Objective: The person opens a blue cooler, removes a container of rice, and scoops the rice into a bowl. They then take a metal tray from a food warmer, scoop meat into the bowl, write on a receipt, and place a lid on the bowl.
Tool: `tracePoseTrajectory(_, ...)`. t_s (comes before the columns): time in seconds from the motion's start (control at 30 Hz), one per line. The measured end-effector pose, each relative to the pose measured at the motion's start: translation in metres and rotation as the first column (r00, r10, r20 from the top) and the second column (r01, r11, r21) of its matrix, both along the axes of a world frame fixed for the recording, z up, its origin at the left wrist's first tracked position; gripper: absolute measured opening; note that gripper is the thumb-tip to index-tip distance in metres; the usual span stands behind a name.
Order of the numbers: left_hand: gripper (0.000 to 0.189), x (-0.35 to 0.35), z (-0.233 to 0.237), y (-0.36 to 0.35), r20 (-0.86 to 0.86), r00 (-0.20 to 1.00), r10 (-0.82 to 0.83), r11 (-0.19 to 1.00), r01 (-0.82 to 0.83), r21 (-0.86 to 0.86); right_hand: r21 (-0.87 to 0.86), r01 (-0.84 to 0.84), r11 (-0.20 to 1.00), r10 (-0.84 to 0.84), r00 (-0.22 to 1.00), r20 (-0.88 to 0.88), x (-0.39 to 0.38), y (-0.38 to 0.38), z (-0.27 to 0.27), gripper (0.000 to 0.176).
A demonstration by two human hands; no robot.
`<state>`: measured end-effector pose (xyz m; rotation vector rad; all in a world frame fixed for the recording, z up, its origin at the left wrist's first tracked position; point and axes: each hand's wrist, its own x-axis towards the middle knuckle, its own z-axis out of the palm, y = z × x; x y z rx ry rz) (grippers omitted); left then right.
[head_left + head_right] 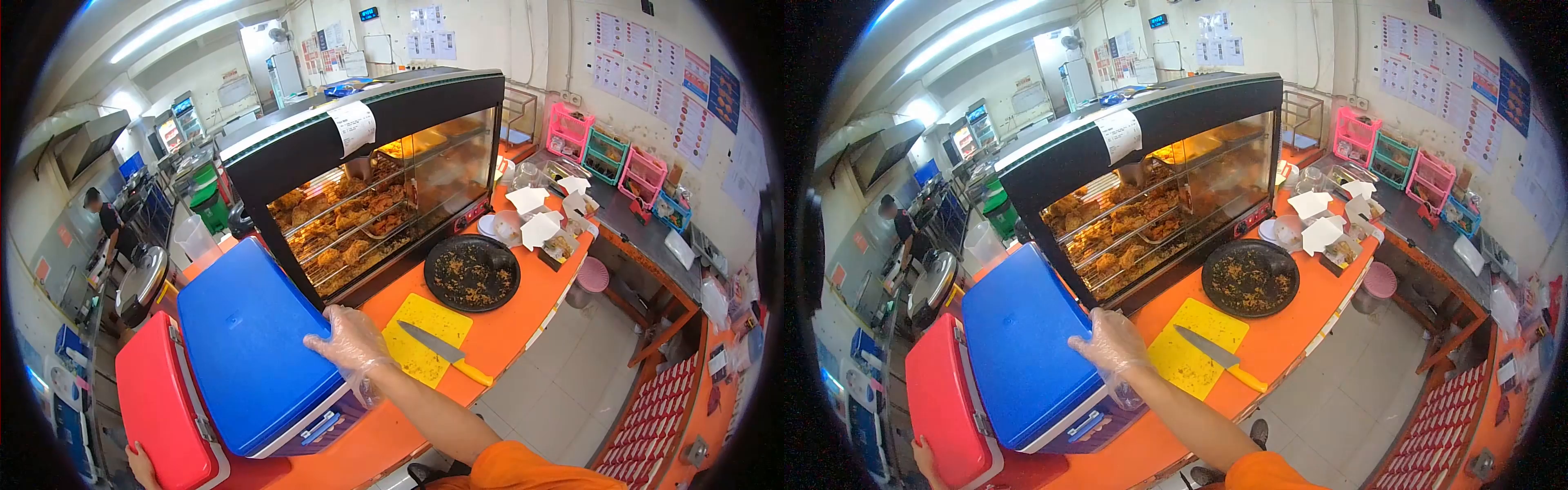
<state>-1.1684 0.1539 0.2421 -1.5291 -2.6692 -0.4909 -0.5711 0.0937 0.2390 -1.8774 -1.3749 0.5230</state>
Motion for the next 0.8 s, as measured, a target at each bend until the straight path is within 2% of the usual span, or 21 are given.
tracePoseTrajectory(0.1, 0.077, -0.002, -0.004, 0.002, -0.032, 0.999, 0.005, 0.999, -0.003, 0.048, -0.008, -0.004, 1.000, 0.004, 1.000, -0.001, 0.000, 0.001, 0.000, 0.066)
tracePoseTrajectory(0.13, 0.077, -0.025, -0.018, 0.014, -0.031, 0.999, 0.006, 0.999, -0.005, 0.048, -0.014, -0.005, 1.000, 0.005, 1.000, -0.004, 0.000, 0.001, 0.000, 0.066)
tracePoseTrajectory(0.2, 0.065, -0.092, -0.061, 0.046, -0.059, 0.995, 0.077, 0.996, -0.074, 0.040, 0.013, 0.003, 1.000, -0.003, 1.000, 0.004, 0.001, 0.001, -0.002, 0.065)
tracePoseTrajectory(0.27, 0.065, -0.091, -0.070, 0.040, -0.056, 0.995, 0.085, 0.996, -0.083, 0.039, 0.039, -0.015, 0.999, 0.014, 1.000, 0.018, 0.000, 0.002, -0.003, 0.065)
tracePoseTrajectory(0.4, 0.065, -0.058, -0.043, 0.026, -0.065, 0.995, 0.076, 0.996, -0.073, 0.045, 0.056, -0.011, 0.998, 0.009, 0.999, 0.041, -0.003, 0.005, -0.004, 0.063)
tracePoseTrajectory(0.53, 0.061, -0.068, -0.052, 0.030, -0.070, 0.998, -0.001, 0.993, 0.009, 0.120, 0.105, 0.000, 0.994, -0.003, 1.000, 0.027, -0.002, 0.005, -0.010, 0.062)
tracePoseTrajectory(0.57, 0.061, -0.058, -0.046, 0.027, -0.077, 0.997, 0.028, 0.995, -0.020, 0.098, 0.128, 0.008, 0.992, -0.013, 0.999, 0.037, -0.004, 0.007, -0.010, 0.060)
tracePoseTrajectory(0.63, 0.060, -0.036, -0.025, 0.007, -0.087, 0.994, 0.071, 0.995, -0.064, 0.077, 0.004, -0.050, 0.999, 0.050, 0.979, -0.199, -0.008, 0.001, 0.012, 0.060)
tracePoseTrajectory(0.7, 0.060, -0.010, -0.012, 0.006, -0.048, 0.992, 0.116, 0.993, -0.114, 0.039, -0.003, -0.023, 1.000, 0.023, 0.992, -0.121, -0.006, 0.005, 0.003, 0.061)
tracePoseTrajectory(0.77, 0.060, -0.026, -0.027, 0.015, -0.041, 0.996, 0.074, 0.995, -0.071, 0.067, 0.000, 0.014, 1.000, -0.014, 0.999, -0.049, -0.007, 0.005, 0.001, 0.063)
tracePoseTrajectory(0.8, 0.061, -0.028, -0.028, 0.014, -0.046, 0.996, 0.076, 0.995, -0.073, 0.067, 0.068, 0.043, 0.997, -0.042, 0.999, -0.013, -0.008, 0.007, -0.005, 0.063)
